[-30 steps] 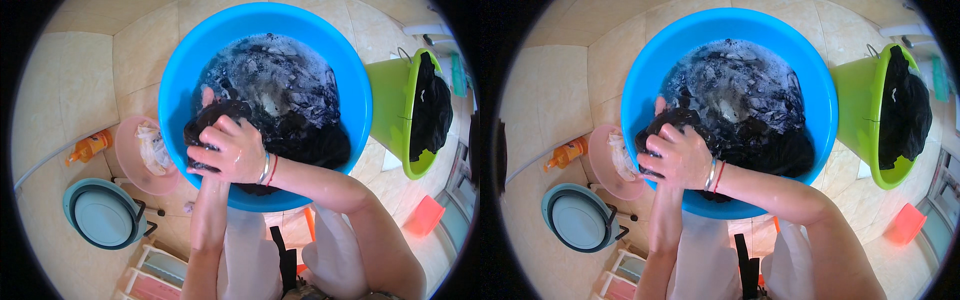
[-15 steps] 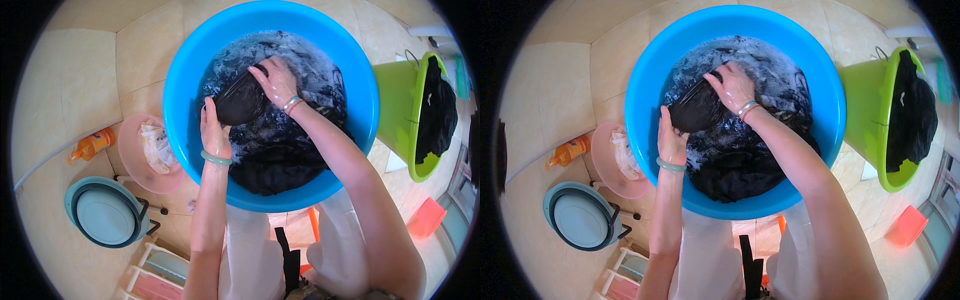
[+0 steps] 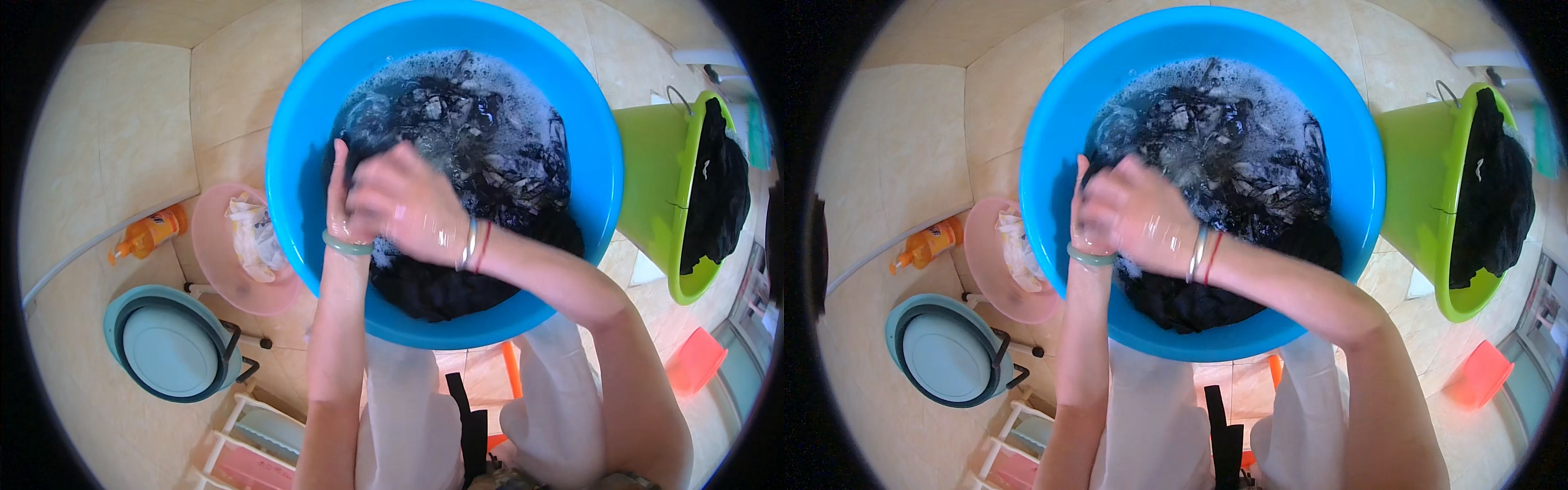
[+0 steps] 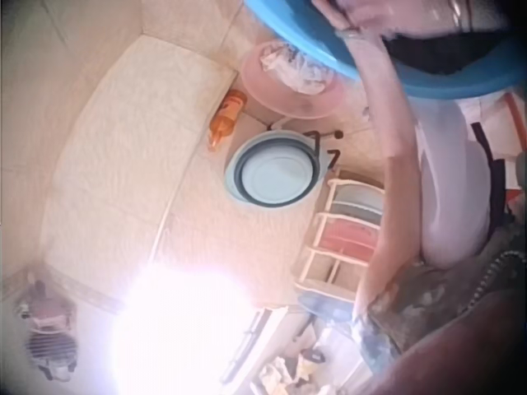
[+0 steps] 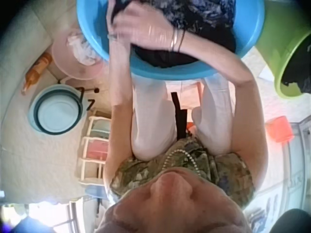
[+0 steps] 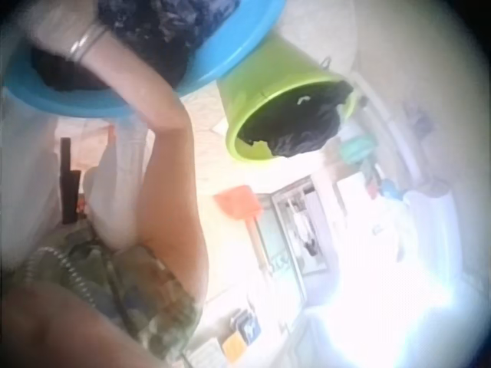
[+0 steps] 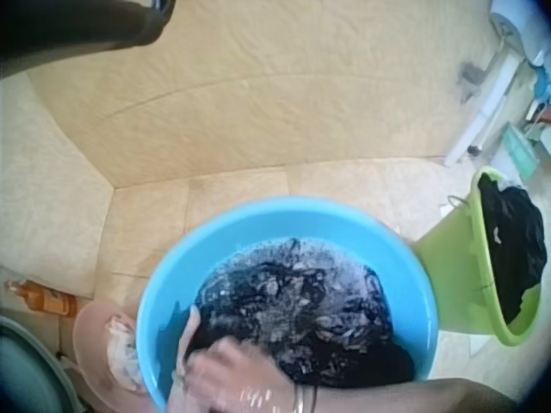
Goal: The person hand washes clothes in a blue basin filled with soapy water. They scrub and rinse various garments, including a white cloth and dark-colored items, by hand. The person transfers the washed clothes into a green bucket placed beside the basin.
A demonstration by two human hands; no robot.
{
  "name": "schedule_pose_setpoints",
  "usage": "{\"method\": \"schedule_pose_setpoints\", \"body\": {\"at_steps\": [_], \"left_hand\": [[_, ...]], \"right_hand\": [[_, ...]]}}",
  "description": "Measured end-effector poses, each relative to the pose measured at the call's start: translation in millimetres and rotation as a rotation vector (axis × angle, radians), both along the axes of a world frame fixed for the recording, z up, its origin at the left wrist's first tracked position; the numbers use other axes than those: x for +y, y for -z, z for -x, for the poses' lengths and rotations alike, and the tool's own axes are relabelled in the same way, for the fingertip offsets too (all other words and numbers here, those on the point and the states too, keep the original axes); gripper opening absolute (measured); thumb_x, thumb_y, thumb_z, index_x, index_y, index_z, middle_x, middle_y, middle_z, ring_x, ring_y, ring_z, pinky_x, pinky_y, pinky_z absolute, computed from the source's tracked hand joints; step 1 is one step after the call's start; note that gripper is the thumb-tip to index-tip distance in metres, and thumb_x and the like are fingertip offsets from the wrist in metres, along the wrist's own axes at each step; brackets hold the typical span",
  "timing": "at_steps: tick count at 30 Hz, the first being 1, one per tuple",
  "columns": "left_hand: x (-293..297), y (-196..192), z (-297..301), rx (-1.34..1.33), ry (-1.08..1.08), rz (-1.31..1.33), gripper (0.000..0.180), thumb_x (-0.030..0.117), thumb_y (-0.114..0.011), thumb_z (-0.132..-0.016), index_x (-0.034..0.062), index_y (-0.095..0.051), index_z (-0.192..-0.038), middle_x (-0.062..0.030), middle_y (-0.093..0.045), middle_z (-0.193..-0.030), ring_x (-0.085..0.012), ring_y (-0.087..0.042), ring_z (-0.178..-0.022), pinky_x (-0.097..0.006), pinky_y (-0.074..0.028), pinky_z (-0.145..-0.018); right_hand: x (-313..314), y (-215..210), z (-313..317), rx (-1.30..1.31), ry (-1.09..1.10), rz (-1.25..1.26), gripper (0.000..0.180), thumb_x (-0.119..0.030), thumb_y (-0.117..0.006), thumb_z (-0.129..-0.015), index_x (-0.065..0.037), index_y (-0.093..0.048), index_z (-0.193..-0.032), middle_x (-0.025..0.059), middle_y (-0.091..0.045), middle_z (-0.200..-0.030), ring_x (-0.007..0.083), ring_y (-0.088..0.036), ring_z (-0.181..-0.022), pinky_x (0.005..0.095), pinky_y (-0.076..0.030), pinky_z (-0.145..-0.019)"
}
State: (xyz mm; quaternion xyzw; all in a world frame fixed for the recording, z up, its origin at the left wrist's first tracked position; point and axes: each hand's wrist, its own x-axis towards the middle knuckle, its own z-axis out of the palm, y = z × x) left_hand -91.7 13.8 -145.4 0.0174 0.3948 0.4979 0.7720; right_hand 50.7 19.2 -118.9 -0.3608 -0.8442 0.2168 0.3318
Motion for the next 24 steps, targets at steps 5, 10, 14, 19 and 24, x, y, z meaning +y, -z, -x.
{"method": "schedule_pose_setpoints", "body": {"at_steps": [5,10,14,19,24], "left_hand": [[6.6,-18.4,-21.2,0.055,-0.115,-0.008,0.044,0.035,-0.046,-0.104,0.0076,-0.050,-0.139,-0.0087,-0.057,-0.136,-0.0221,-0.057,-0.121,-0.039,-0.046,-0.104],[-0.7,3.2,-14.4,-0.124,-0.163,0.005,0.039,0.033,-0.048,-0.103,0.0077,-0.053,-0.133,-0.0076,-0.059,-0.131,-0.0216,-0.058,-0.118,-0.039,-0.046,-0.102],[-11.4,23.9,-16.4,-0.173,-0.186,-0.029,0.036,0.031,-0.049,-0.102,0.0078,-0.055,-0.128,-0.0067,-0.061,-0.127,-0.0212,-0.059,-0.115,-0.039,-0.047,-0.101],[-26.6,36.5,-17.9,-0.137,-0.204,-0.234,0.031,0.029,-0.050,-0.101,0.0080,-0.058,-0.122,-0.0056,-0.063,-0.122,-0.0207,-0.060,-0.112,-0.038,-0.048,-0.099],[-5.6,-24.5,-42.6,0.300,-0.277,0.234,0.031,0.030,-0.059,-0.095,0.0038,-0.063,-0.112,-0.0065,-0.068,-0.104,-0.0189,-0.066,-0.097,-0.035,-0.052,-0.090]], "right_hand": [[-49.7,-48.6,7.5,0.146,-0.236,0.100,0.018,-0.034,-0.071,-0.073,-0.019,-0.061,-0.072,-0.0039,-0.053,-0.094,0.0187,-0.052,-0.098,0.0358,-0.040,-0.073],[-43.2,-42.2,29.0,0.065,-0.110,-0.052,0.022,-0.037,-0.071,-0.071,-0.020,-0.062,-0.079,-0.0046,-0.053,-0.093,0.0179,-0.052,-0.095,0.0361,-0.039,-0.069],[-29.3,-25.7,27.7,0.119,-0.021,-0.133,0.020,-0.035,-0.074,-0.067,-0.021,-0.062,-0.074,-0.0037,-0.053,-0.087,0.0165,-0.052,-0.082,0.0304,-0.039,-0.060],[1.7,-11.4,21.2,0.338,0.086,-0.149,0.015,-0.016,-0.076,-0.068,-0.015,-0.062,-0.069,0.0014,-0.057,-0.077,0.0207,-0.058,-0.070,0.0344,-0.050,-0.055],[46.7,51.7,-18.3,0.146,0.453,0.260,0.018,-0.028,-0.067,-0.081,-0.011,-0.068,-0.075,0.0049,-0.067,-0.081,0.0279,-0.065,-0.077,0.0377,-0.055,-0.067]]}}
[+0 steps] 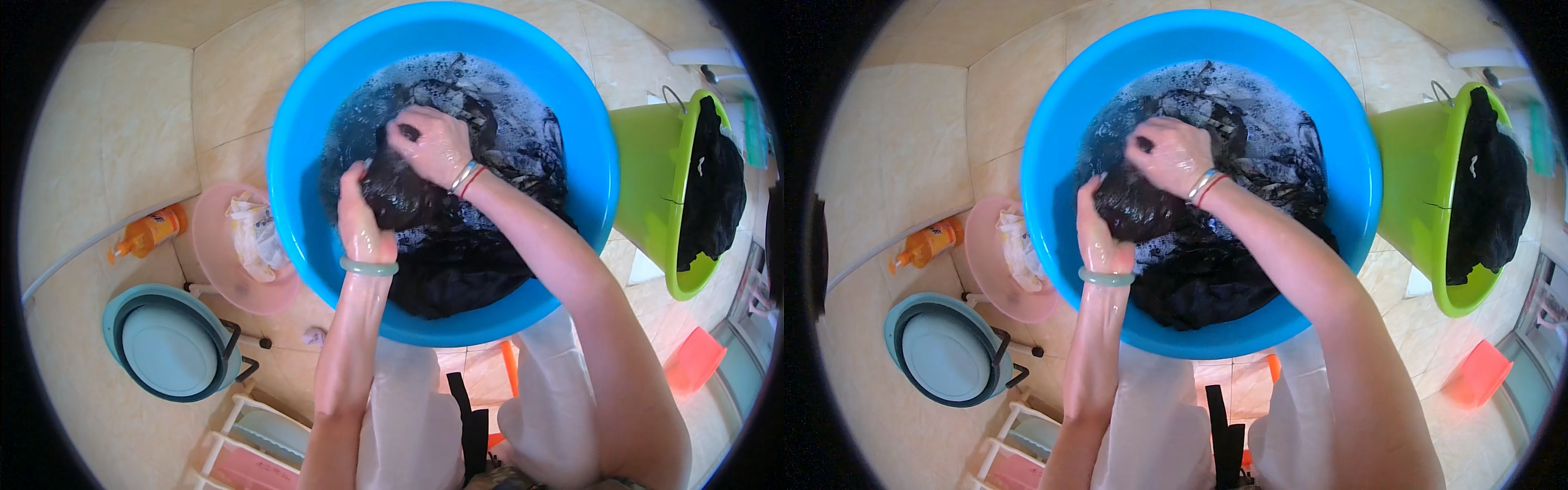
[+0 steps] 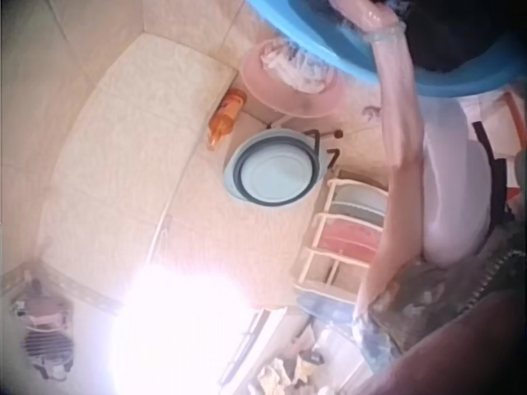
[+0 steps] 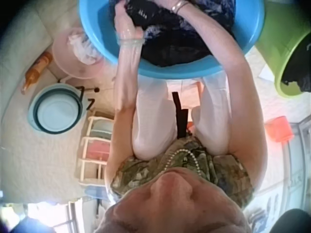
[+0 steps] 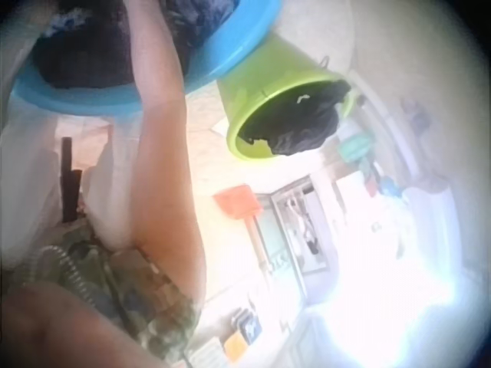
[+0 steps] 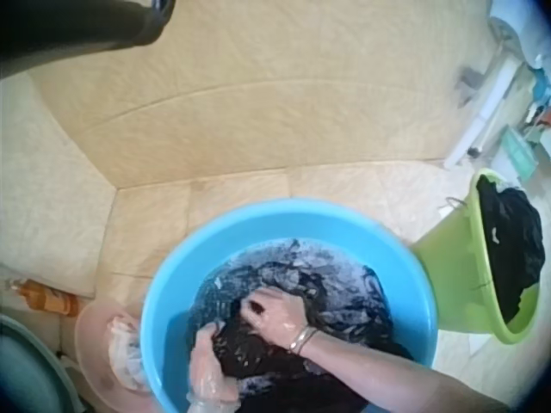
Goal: The person hand washes clothes in a blue basin filled with soapy water. They scrub and rinse various garments, including a white cloth and dark-colored items, by hand. The person transfers the washed clothes into a green bucket placed beside the basin.
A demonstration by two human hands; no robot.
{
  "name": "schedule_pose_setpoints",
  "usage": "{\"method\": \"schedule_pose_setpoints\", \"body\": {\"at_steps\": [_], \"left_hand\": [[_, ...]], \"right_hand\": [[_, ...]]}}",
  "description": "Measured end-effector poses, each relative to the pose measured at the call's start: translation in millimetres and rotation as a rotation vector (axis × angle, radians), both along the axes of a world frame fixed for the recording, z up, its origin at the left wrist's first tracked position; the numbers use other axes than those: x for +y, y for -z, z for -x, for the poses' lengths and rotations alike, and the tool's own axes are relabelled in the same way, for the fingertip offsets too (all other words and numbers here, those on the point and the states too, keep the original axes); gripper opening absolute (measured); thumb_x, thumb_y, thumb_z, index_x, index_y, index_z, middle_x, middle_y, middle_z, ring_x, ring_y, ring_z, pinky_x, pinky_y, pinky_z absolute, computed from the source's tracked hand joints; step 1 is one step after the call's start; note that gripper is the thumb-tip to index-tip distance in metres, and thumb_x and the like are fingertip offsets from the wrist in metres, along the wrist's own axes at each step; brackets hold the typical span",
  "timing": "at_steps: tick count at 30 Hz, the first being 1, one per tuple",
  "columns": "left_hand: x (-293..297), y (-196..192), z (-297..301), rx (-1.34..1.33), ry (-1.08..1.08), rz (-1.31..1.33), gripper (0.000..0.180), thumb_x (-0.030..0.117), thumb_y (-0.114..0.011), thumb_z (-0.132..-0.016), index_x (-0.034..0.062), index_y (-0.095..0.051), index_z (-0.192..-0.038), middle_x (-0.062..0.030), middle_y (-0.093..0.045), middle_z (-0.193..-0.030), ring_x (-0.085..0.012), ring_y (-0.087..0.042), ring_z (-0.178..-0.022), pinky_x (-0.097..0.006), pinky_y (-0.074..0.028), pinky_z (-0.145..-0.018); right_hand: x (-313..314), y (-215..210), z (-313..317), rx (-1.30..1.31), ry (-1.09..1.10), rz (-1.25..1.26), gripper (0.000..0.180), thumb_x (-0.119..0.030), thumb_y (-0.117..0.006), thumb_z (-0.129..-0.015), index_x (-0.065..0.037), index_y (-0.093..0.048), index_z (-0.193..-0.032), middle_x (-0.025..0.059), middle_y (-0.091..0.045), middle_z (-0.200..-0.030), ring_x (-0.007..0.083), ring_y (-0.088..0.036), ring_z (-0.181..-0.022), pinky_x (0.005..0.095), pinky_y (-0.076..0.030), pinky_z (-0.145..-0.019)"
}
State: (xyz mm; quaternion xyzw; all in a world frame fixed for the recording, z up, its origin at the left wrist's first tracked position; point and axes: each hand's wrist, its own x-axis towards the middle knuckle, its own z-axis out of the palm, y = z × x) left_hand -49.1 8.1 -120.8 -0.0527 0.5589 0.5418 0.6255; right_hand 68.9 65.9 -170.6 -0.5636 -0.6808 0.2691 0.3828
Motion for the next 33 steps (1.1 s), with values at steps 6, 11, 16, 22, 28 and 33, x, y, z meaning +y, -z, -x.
{"method": "schedule_pose_setpoints", "body": {"at_steps": [6,11,16,22,28,33], "left_hand": [[7.9,26.8,27.8,0.190,0.156,-0.135,0.053,0.043,-0.063,-0.097,0.0157,-0.051,-0.140,-0.0049,-0.052,-0.140,-0.0223,-0.049,-0.130,-0.049,-0.041,-0.104],[-3.0,16.8,34.9,0.315,0.235,-0.024,0.077,0.039,-0.060,-0.099,0.0257,-0.014,-0.159,-0.0071,-0.025,-0.159,-0.0265,-0.031,-0.142,-0.057,-0.033,-0.107],[-22.2,-17.7,13.2,0.182,0.186,0.055,0.083,0.040,-0.067,-0.094,0.0278,-0.015,-0.158,-0.0158,-0.018,-0.160,-0.0361,-0.017,-0.149,-0.060,-0.037,-0.105],[1.9,-22.7,31.3,-0.558,0.263,-0.146,0.045,0.046,-0.054,-0.100,0.0095,-0.061,-0.127,-0.0117,-0.068,-0.118,-0.0279,-0.066,-0.105,-0.041,-0.052,-0.097],[-34.1,-9.7,36.4,-0.173,0.489,-0.462,0.043,0.028,-0.048,-0.103,0.0034,-0.050,-0.138,-0.0126,-0.055,-0.136,-0.0245,-0.056,-0.121,-0.041,-0.048,-0.102],[-21.8,-48.3,-4.3,-0.326,0.379,-0.135,0.044,0.028,-0.042,-0.105,0.0086,-0.045,-0.145,-0.0082,-0.053,-0.141,-0.0235,-0.054,-0.127,-0.040,-0.048,-0.104]], "right_hand": [[10.6,44.9,-34.0,-0.311,0.127,0.140,0.040,-0.044,-0.061,-0.094,-0.006,-0.066,-0.106,0.0136,-0.060,-0.111,0.0340,-0.057,-0.106,0.0468,-0.050,-0.088],[-25.9,60.9,-43.3,-0.633,-0.315,0.044,0.050,-0.036,-0.067,-0.091,-0.009,-0.054,-0.131,0.0152,-0.052,-0.125,0.0356,-0.052,-0.112,0.0500,-0.046,-0.098],[-12.0,30.4,-20.8,-0.122,0.087,0.020,0.028,-0.018,-0.077,-0.080,-0.003,-0.069,-0.103,0.0153,-0.056,-0.114,0.0362,-0.053,-0.107,0.0432,-0.046,-0.093],[-54.7,-101.7,-22.4,0.258,-0.556,-0.103,0.021,-0.018,-0.079,-0.073,-0.010,-0.065,-0.086,0.0067,-0.053,-0.104,0.0301,-0.050,-0.100,0.0419,-0.042,-0.090],[-44.4,-114.4,-35.5,0.553,-0.366,0.080,0.023,-0.013,-0.081,-0.078,-0.008,-0.066,-0.096,0.0071,-0.055,-0.115,0.0228,-0.054,-0.112,0.0356,-0.040,-0.102],[-31.6,-60.5,-46.9,1.126,0.000,0.613,0.050,-0.021,-0.070,-0.092,-0.007,-0.051,-0.136,0.0117,-0.057,-0.130,0.0217,-0.056,-0.120,0.0346,-0.044,-0.104]]}}
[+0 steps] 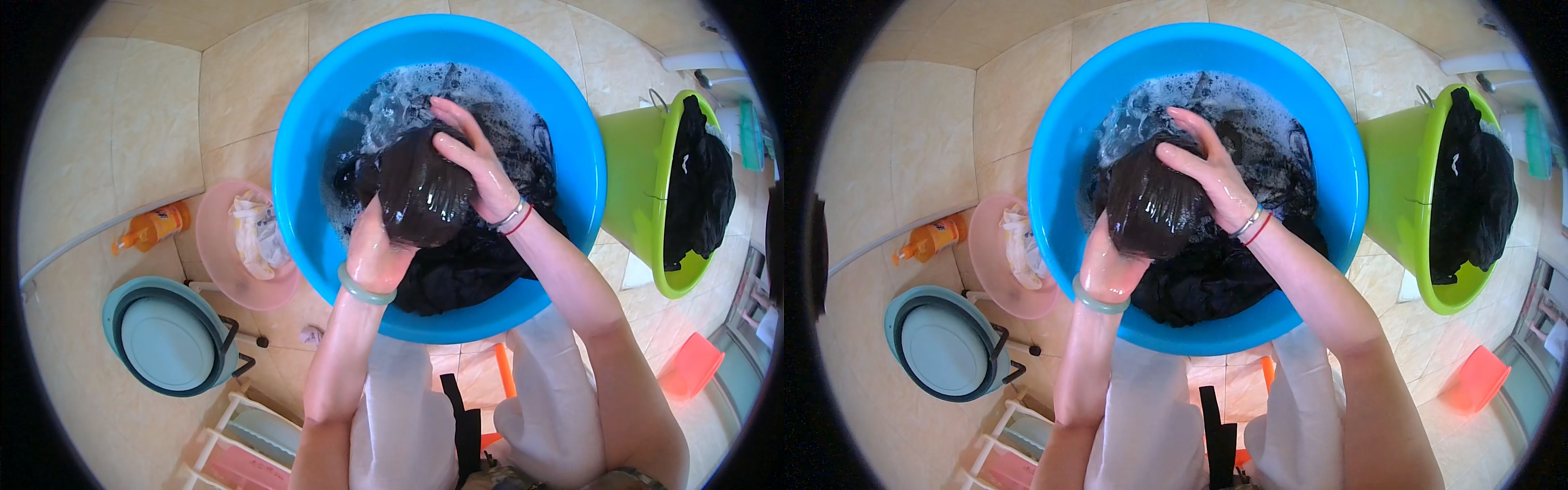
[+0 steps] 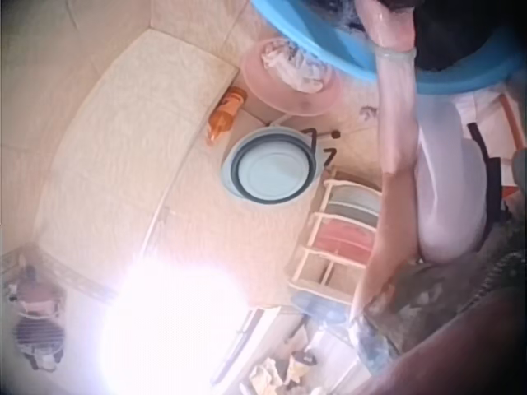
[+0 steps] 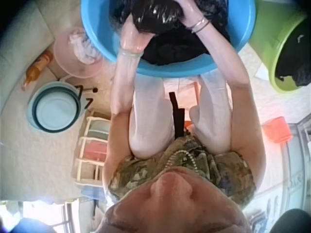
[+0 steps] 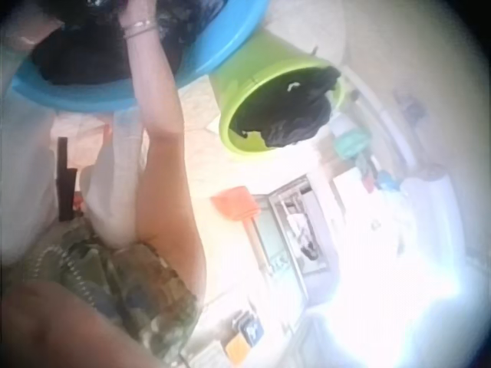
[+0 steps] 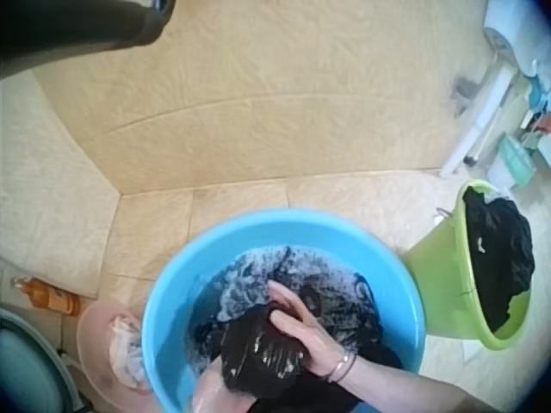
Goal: The person hand washes clothes in a blue basin filled with soapy water. They scrub and rinse various garments, including a white cloth and dark-colored items, by hand. The person transfers the washed clothes into a green bucket placed beside the basin.
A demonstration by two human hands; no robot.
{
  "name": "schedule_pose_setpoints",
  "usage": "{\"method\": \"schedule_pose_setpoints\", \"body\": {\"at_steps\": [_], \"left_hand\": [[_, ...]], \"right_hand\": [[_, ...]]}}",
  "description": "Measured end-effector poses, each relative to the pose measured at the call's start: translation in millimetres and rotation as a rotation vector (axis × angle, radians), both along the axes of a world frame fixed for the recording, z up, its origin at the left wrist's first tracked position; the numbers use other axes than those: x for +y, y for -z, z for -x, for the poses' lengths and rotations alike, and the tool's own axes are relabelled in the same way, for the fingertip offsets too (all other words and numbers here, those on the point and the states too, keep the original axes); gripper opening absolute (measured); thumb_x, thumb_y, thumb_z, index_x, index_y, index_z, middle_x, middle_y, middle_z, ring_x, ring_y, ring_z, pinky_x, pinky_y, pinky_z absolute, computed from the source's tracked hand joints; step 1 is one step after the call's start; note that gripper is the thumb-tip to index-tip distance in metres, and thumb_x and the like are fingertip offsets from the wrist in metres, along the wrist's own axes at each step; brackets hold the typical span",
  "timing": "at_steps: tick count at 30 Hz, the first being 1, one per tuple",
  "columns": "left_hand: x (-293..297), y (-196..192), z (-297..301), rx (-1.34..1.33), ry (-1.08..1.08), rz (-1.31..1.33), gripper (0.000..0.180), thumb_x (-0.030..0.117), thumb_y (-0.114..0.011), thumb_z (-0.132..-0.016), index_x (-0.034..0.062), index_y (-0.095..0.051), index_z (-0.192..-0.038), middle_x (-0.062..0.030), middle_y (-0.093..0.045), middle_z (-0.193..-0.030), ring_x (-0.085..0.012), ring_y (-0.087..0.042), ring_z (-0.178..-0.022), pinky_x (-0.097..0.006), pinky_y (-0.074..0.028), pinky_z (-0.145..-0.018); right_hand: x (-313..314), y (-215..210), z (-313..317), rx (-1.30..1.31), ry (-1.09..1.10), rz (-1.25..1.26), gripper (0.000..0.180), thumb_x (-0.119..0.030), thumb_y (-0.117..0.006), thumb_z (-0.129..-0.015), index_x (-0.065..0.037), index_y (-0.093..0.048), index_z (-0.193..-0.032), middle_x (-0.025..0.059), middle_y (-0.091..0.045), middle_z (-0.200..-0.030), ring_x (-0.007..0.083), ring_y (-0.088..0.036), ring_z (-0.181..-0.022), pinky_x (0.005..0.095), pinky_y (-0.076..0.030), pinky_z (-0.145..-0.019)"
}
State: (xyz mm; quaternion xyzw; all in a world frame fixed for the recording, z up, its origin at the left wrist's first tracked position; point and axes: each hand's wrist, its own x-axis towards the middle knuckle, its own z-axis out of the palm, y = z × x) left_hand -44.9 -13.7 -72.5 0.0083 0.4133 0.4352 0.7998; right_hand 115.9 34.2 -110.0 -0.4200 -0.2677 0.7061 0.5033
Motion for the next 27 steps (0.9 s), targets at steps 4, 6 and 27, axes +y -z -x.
{"method": "schedule_pose_setpoints", "body": {"at_steps": [4,6,27], "left_hand": [[-5.9,23.5,-4.1,-0.099,0.111,-0.058,0.046,0.031,-0.040,-0.105,0.0110,-0.044,-0.146,-0.0066,-0.051,-0.145,-0.0225,-0.051,-0.131,-0.041,-0.046,-0.107],[-7.8,35.5,1.7,-0.139,0.123,-0.005,0.047,0.033,-0.041,-0.105,0.0115,-0.043,-0.147,-0.0063,-0.050,-0.146,-0.0227,-0.050,-0.132,-0.042,-0.045,-0.109],[15.7,-20.5,-46.2,0.536,-0.450,-0.150,0.028,-0.001,-0.065,-0.090,0.0053,-0.052,-0.114,-0.0106,-0.062,-0.119,-0.0224,-0.063,-0.109,-0.034,-0.053,-0.092]], "right_hand": [[-10.7,0.0,-2.4,0.461,-0.175,0.147,0.058,-0.029,-0.062,-0.097,-0.010,-0.042,-0.148,0.0185,-0.052,-0.142,0.0233,-0.055,-0.127,0.0353,-0.043,-0.106],[-3.7,-9.1,-2.5,0.320,-0.220,0.104,0.041,-0.018,-0.071,-0.091,-0.006,-0.058,-0.128,0.0143,-0.062,-0.124,0.0195,-0.060,-0.114,0.0335,-0.048,-0.098],[-18.7,-29.7,24.2,0.506,0.290,0.247,0.026,-0.011,-0.057,-0.097,-0.003,-0.060,-0.121,0.0040,-0.065,-0.092,0.0140,-0.063,-0.089,0.0280,-0.051,-0.082]]}}
